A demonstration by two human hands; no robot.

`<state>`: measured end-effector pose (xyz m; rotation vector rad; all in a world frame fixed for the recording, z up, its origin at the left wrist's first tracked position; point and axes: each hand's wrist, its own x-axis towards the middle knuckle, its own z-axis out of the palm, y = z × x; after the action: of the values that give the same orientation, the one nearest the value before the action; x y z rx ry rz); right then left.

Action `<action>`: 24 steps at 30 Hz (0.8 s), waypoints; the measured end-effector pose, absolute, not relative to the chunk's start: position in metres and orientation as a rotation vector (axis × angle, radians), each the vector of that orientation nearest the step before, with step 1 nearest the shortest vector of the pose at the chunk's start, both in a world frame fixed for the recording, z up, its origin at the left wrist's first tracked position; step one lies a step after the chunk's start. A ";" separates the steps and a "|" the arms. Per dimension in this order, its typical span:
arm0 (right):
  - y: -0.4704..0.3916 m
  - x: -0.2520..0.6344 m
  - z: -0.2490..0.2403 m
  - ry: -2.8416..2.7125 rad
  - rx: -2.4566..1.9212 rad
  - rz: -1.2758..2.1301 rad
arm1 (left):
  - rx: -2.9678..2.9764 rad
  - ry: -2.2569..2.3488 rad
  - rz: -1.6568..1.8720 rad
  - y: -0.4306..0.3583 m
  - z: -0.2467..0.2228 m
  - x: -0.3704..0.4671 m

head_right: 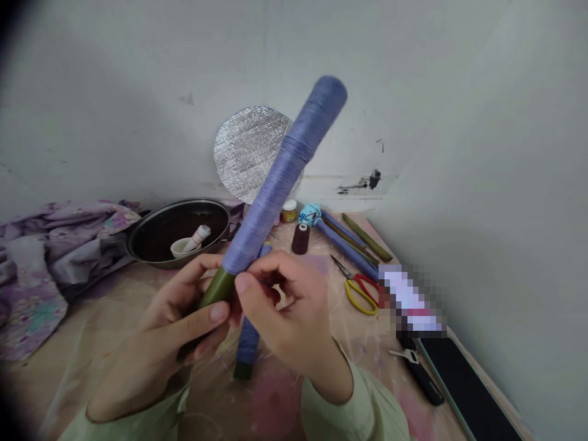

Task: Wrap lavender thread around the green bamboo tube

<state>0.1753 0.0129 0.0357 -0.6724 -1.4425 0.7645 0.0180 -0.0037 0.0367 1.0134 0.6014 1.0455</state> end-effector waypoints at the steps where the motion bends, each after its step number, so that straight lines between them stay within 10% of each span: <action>1: 0.013 0.175 0.036 -1.443 -0.654 0.788 | 1.015 0.587 1.048 -0.004 0.037 0.018; 24: 0.015 0.175 0.038 -1.439 -0.689 0.757 | 1.052 0.598 1.104 -0.006 0.037 0.017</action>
<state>0.1747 0.0151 0.0383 -0.6891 -1.4387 0.7569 0.0171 -0.0059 0.0375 1.0518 0.5978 1.1039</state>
